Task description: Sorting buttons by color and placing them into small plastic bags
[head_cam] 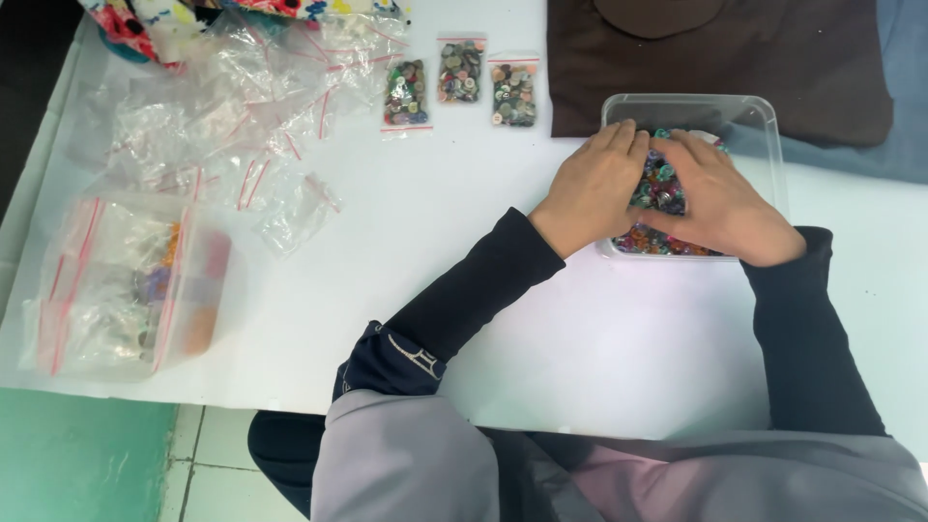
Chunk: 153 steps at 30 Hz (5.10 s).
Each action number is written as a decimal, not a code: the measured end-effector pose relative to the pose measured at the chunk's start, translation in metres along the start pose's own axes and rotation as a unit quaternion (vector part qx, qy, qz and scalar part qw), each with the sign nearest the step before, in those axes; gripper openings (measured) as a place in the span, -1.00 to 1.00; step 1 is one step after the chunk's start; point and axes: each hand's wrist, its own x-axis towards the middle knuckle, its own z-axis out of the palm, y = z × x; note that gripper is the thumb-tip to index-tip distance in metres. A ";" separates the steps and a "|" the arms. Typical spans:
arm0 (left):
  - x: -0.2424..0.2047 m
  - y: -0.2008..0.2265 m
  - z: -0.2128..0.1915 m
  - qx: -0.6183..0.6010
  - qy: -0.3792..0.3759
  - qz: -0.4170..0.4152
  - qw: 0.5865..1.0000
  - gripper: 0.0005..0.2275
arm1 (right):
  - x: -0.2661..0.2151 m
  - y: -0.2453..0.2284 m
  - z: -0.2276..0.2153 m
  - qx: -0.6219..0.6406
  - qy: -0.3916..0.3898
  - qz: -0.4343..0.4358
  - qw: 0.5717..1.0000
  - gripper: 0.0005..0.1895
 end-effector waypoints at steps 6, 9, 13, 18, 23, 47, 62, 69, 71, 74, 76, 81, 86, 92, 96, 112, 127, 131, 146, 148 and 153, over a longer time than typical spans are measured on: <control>0.021 0.026 -0.008 0.227 -0.230 -0.064 0.944 -0.19 | 0.016 0.020 0.025 -0.023 -0.062 0.003 0.998 0.06; 0.018 0.035 -0.007 0.178 -0.195 -0.102 0.959 -0.33 | 0.016 -0.021 0.010 -0.091 -0.071 0.075 0.990 -0.05; 0.020 0.039 -0.009 0.203 -0.108 -0.107 0.967 -0.69 | 0.020 -0.006 0.022 -0.085 -0.064 0.077 0.991 -0.07; 0.022 0.037 0.005 0.146 -0.015 -0.134 0.980 -0.87 | 0.024 0.012 0.038 -0.090 -0.067 0.099 0.989 -0.21; 0.022 0.022 0.023 0.142 0.034 -0.088 0.985 -0.88 | 0.021 0.007 0.022 -0.051 -0.071 0.088 0.992 -0.31; 0.019 0.013 0.036 0.159 0.105 -0.075 0.979 -0.65 | 0.017 0.025 0.016 -0.093 0.197 0.002 0.976 -0.51; 0.023 0.011 0.036 0.126 0.089 -0.080 0.985 -0.63 | 0.019 0.024 0.012 -0.004 0.165 0.020 0.986 -0.73; 0.025 0.006 0.042 0.048 0.066 -0.070 0.994 -0.75 | 0.024 0.040 0.027 -0.023 0.114 -0.024 0.993 -0.80; 0.025 0.007 0.040 0.048 0.072 -0.069 0.994 -0.74 | 0.023 0.042 0.029 -0.030 0.119 -0.011 0.992 -0.85; 0.024 0.006 0.040 0.045 0.078 -0.065 0.994 -0.74 | 0.018 0.036 0.025 -0.049 0.120 0.012 0.991 -0.91; 0.025 0.005 0.044 0.042 0.075 -0.063 0.994 -0.75 | 0.016 0.028 0.019 -0.060 0.116 0.023 0.991 -0.91; 0.025 0.007 0.041 0.039 0.088 -0.067 0.993 -0.84 | 0.022 0.028 0.015 -0.074 0.196 0.035 0.977 -0.90; 0.020 0.013 0.026 0.062 0.091 -0.052 0.993 -0.84 | 0.018 0.034 0.018 -0.063 0.236 0.056 0.968 -0.84; 0.021 0.014 0.035 0.080 0.110 -0.050 0.989 -0.87 | 0.016 0.027 0.022 -0.081 0.112 0.046 0.989 -0.83; 0.020 0.016 0.035 0.083 0.115 -0.061 0.988 -0.88 | 0.013 0.023 0.019 -0.119 0.109 0.030 0.986 -0.85; 0.017 0.024 0.017 0.176 0.016 -0.019 0.984 -0.80 | 0.017 0.022 0.009 0.194 0.230 0.007 0.954 -0.77; 0.026 0.014 0.022 0.070 0.047 -0.056 0.995 -0.73 | 0.020 0.033 0.021 -0.003 0.282 0.086 0.956 -0.85; 0.027 0.013 -0.004 -0.014 0.101 -0.062 0.993 -0.82 | 0.016 0.026 0.015 0.014 0.289 0.085 0.953 -0.86; 0.030 -0.025 -0.051 -0.464 0.016 0.024 0.885 -0.69 | 0.016 0.027 0.016 0.041 0.297 0.045 0.953 -0.86; 0.030 -0.026 -0.050 -0.480 0.023 0.042 0.876 -0.68 | 0.016 0.025 0.014 0.051 0.292 0.055 0.953 -0.86; 0.031 -0.030 -0.044 -0.466 0.014 0.040 0.884 -0.71 | 0.017 0.028 0.015 0.075 0.309 0.045 0.947 -0.91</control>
